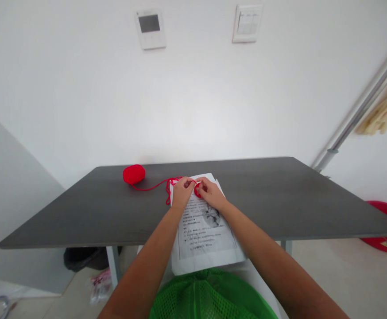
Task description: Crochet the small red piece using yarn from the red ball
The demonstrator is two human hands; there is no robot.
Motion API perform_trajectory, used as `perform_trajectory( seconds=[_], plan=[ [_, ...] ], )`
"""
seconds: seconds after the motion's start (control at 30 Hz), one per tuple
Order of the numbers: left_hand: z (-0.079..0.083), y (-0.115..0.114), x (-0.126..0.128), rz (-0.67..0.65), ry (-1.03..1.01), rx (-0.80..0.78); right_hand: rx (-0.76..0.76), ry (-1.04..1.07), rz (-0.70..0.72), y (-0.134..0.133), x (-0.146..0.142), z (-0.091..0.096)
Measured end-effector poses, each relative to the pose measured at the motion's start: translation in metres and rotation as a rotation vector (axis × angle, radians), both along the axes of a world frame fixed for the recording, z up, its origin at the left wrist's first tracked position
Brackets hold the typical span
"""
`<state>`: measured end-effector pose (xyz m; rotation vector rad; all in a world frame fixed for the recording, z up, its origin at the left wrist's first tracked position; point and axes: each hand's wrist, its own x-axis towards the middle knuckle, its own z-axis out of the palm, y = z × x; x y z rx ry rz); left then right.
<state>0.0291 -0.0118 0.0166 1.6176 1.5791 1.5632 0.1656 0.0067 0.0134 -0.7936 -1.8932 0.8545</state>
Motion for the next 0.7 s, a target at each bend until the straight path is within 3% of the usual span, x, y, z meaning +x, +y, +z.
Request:
perform_trajectory(
  seconds=[0.17, 0.3, 0.43, 0.57, 0.7],
  plan=[
    [0.002, 0.001, 0.0, 0.01, -0.115, -0.024, -0.096, 0.168, -0.142, 0.006, 0.002, -0.002],
    [0.005, 0.002, -0.002, 0.113, -0.247, 0.031, -0.277, 0.429, -0.219, 0.01, 0.001, -0.001],
    [0.008, 0.003, -0.009, 0.213, -0.39, 0.114, -0.348, 0.603, -0.31, 0.015, 0.003, -0.002],
    [0.009, 0.003, -0.011, 0.254, -0.444, 0.137, -0.344, 0.578, -0.346, 0.018, 0.004, -0.005],
    [0.006, 0.002, -0.007, 0.156, -0.313, 0.068, -0.242, 0.452, -0.383, 0.016, 0.005, -0.006]
  ],
)
